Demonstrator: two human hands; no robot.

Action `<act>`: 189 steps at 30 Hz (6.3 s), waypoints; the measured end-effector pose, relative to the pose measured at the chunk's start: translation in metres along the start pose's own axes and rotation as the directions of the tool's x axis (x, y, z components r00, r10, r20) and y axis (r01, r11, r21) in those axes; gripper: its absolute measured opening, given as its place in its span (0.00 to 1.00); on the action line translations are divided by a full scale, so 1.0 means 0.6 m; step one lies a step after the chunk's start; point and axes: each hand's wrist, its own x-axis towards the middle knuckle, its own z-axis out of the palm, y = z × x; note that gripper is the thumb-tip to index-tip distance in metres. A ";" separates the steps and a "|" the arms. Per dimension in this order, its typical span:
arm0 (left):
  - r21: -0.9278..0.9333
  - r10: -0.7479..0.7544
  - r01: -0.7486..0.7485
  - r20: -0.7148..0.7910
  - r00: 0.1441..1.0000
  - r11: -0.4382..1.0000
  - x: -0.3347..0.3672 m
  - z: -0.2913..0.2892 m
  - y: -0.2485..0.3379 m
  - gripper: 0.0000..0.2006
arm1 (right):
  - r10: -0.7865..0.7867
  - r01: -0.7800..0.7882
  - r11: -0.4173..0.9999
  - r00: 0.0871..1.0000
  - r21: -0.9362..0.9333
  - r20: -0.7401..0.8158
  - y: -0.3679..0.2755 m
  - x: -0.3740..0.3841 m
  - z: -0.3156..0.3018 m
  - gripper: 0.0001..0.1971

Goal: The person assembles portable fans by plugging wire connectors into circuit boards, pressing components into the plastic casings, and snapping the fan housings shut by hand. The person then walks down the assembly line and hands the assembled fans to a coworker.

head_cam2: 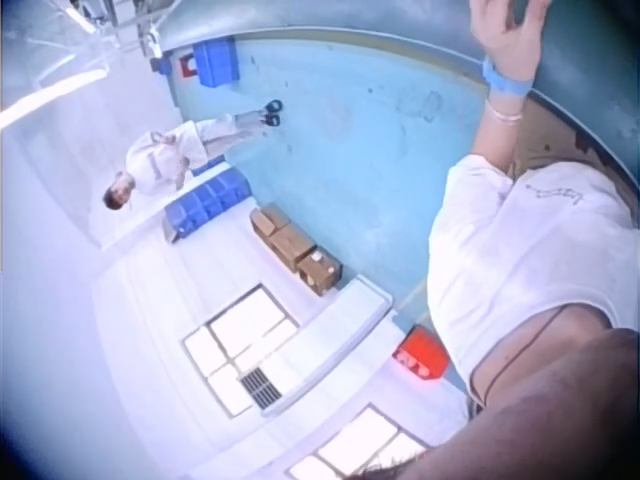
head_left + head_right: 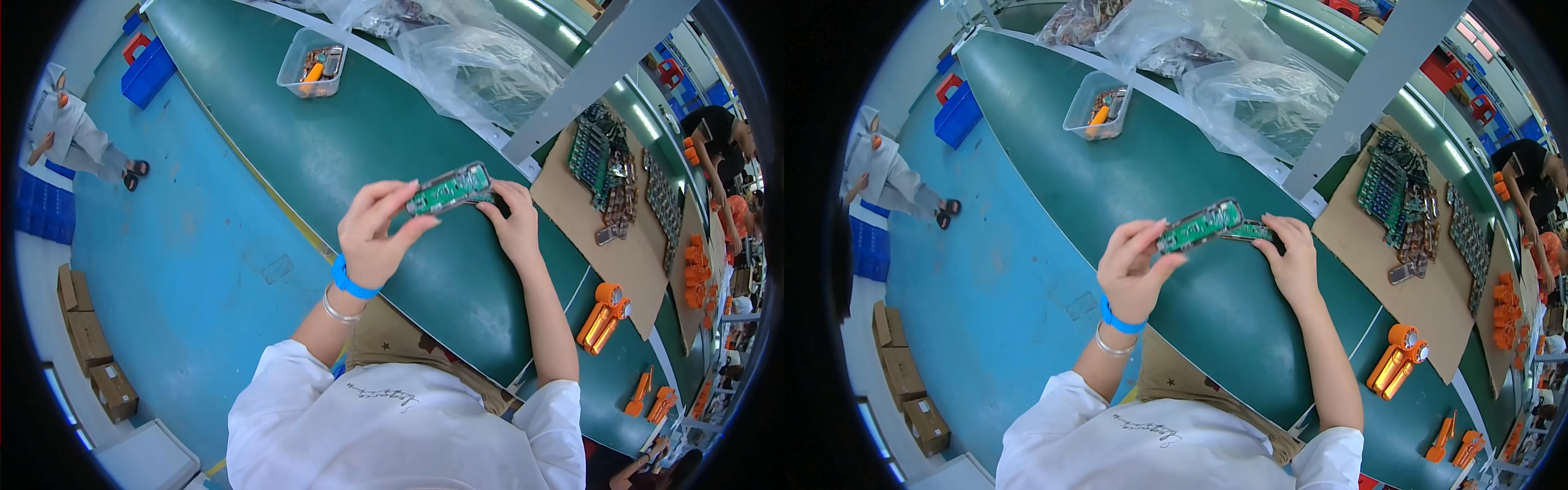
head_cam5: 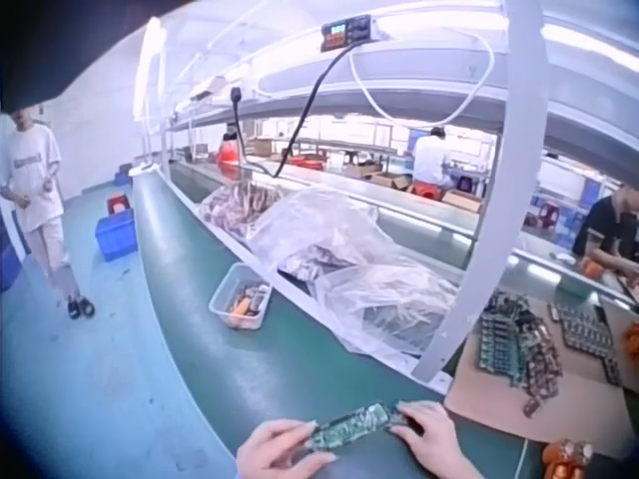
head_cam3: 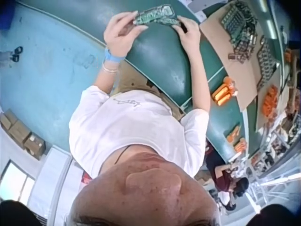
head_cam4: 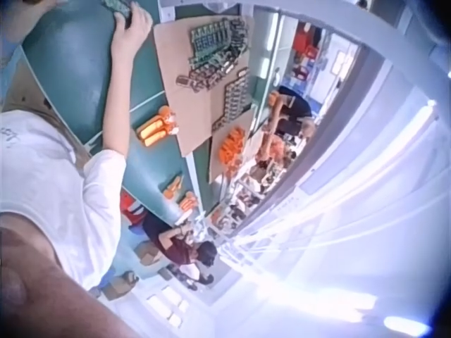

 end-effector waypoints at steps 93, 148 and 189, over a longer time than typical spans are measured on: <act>-0.308 -0.580 0.596 0.154 0.800 0.741 -0.041 0.006 0.053 0.11 | -0.005 -0.017 0.989 0.989 0.149 0.147 -0.042 -0.200 -0.128 0.11; 0.952 -0.318 0.243 -0.176 0.932 0.185 0.666 -0.215 -0.355 0.20 | 0.298 -0.299 0.951 0.954 0.076 0.019 -0.020 -0.236 -0.103 0.05; 0.588 -0.082 0.095 -0.049 0.995 0.803 0.624 -0.083 -0.397 0.13 | 0.272 -0.297 0.947 0.945 -0.126 -0.182 0.006 -0.265 -0.064 0.02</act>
